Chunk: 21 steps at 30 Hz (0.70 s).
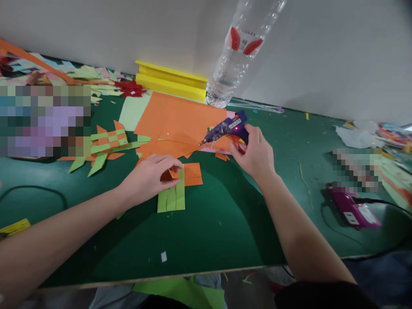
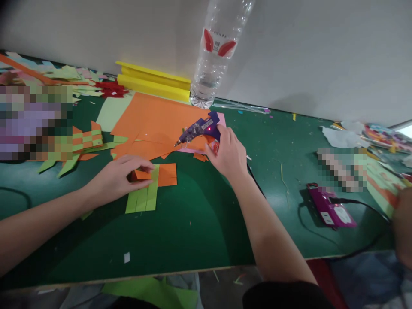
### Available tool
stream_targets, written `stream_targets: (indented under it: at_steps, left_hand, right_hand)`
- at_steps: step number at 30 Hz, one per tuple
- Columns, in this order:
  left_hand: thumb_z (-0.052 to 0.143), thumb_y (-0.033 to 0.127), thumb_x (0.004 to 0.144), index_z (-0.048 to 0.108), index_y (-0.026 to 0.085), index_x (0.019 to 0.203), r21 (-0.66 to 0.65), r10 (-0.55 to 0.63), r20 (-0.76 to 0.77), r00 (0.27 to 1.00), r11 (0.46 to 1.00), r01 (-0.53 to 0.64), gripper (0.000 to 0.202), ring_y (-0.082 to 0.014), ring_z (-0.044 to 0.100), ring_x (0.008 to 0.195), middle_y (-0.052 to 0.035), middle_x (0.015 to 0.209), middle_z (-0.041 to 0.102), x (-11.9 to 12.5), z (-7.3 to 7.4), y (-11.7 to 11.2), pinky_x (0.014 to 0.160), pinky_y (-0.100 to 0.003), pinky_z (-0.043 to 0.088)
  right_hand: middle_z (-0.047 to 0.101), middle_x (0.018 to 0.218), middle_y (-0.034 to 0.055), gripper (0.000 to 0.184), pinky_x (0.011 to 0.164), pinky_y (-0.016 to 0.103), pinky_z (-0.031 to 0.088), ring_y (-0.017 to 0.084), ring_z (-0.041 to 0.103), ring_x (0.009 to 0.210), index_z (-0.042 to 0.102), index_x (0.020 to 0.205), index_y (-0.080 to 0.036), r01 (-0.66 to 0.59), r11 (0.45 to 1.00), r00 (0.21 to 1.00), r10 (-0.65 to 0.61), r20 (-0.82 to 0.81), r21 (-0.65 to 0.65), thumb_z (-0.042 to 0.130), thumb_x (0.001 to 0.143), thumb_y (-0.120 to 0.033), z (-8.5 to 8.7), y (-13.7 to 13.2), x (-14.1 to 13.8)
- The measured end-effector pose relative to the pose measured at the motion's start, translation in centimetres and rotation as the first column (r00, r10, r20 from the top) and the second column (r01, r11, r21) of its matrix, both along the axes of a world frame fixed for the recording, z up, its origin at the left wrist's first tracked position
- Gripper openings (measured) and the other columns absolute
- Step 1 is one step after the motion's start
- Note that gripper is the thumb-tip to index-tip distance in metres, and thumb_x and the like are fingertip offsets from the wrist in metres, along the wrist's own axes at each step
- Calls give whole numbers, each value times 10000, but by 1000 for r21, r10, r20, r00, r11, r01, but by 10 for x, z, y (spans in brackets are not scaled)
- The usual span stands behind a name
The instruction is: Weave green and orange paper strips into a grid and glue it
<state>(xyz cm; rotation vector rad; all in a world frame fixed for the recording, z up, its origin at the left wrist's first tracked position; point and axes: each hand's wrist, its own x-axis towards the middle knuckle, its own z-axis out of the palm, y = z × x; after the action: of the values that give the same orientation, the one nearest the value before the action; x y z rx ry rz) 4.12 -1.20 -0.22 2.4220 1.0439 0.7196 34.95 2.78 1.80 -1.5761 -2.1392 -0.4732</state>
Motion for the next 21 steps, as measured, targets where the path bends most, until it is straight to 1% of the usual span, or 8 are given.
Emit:
stream_targets:
  at_steps: [4, 6, 7, 9, 11, 15, 18, 21]
  left_hand:
    - [599, 379, 881, 607, 205, 899, -50, 24, 63, 998, 999, -20, 175, -168, 640, 813, -19, 895, 692, -2, 2, 0, 705, -263, 488]
    - [615, 408, 869, 612, 197, 864, -91, 26, 90, 996, 996, -18, 211, -157, 646, 782, -19, 872, 692, -2, 5, 0, 706, -253, 497]
    - [597, 419, 881, 616, 194, 853, -117, 32, 93, 995, 993, -21, 227, -152, 646, 763, -22, 865, 692, -2, 7, 0, 682, -244, 495]
    - [545, 420, 911, 625, 191, 830, -173, 36, 87, 996, 985, -21, 256, -137, 638, 702, -24, 854, 696, -2, 11, -1, 580, -213, 465]
    - [501, 401, 932, 629, 188, 818, -199, 49, 81, 995, 979, -32, 274, -128, 628, 664, -24, 832, 697, -1, 14, -1, 516, -196, 426]
    - [443, 363, 950, 634, 178, 799, -149, 75, 65, 995, 987, -64, 306, -130, 614, 637, -21, 760, 690, 0, 16, 0, 549, -217, 424]
    - [416, 342, 960, 639, 176, 786, -119, 77, 59, 995, 991, -69, 328, -126, 599, 619, -22, 758, 692, 0, 15, 0, 560, -227, 422]
    - [439, 324, 950, 641, 179, 813, -105, 79, 81, 994, 992, -71, 284, -115, 593, 610, -21, 783, 698, 0, 15, -1, 548, -216, 424]
  right_hand:
    - [637, 1113, 199, 508, 712, 439, 578, 327, 656, 983, 445, 1287, -131, -129, 991, 991, 130, 28, -18, 478, 916, -476, 1, -4, -3]
    - [644, 1123, 205, 508, 731, 449, 580, 329, 662, 993, 450, 1289, -124, -188, 981, 981, 189, 37, -42, 469, 930, -483, 0, -4, -4]
    - [644, 1137, 209, 507, 749, 460, 579, 334, 661, 1011, 451, 1293, -123, -211, 976, 976, 214, 36, -58, 466, 935, -482, 0, -4, -4]
    - [642, 1170, 211, 506, 782, 485, 576, 345, 652, 1056, 447, 1309, -129, -250, 963, 967, 254, 26, -103, 470, 941, -476, 0, -4, -5]
    - [636, 1207, 210, 502, 819, 508, 569, 352, 635, 1107, 442, 1326, -139, -284, 948, 957, 289, 17, -142, 485, 941, -458, -1, -4, -5]
    - [640, 1216, 216, 470, 890, 535, 543, 351, 628, 1130, 464, 1313, -120, -334, 929, 937, 345, 45, -160, 484, 947, -415, -2, -5, -6]
    - [653, 1189, 214, 459, 881, 528, 547, 341, 651, 1091, 481, 1296, -106, -353, 920, 928, 367, 60, -173, 472, 953, -410, -4, -5, -7]
    - [653, 1198, 212, 467, 875, 527, 549, 340, 653, 1093, 478, 1311, -108, -350, 915, 928, 367, 57, -199, 479, 950, -405, -5, -5, -8]
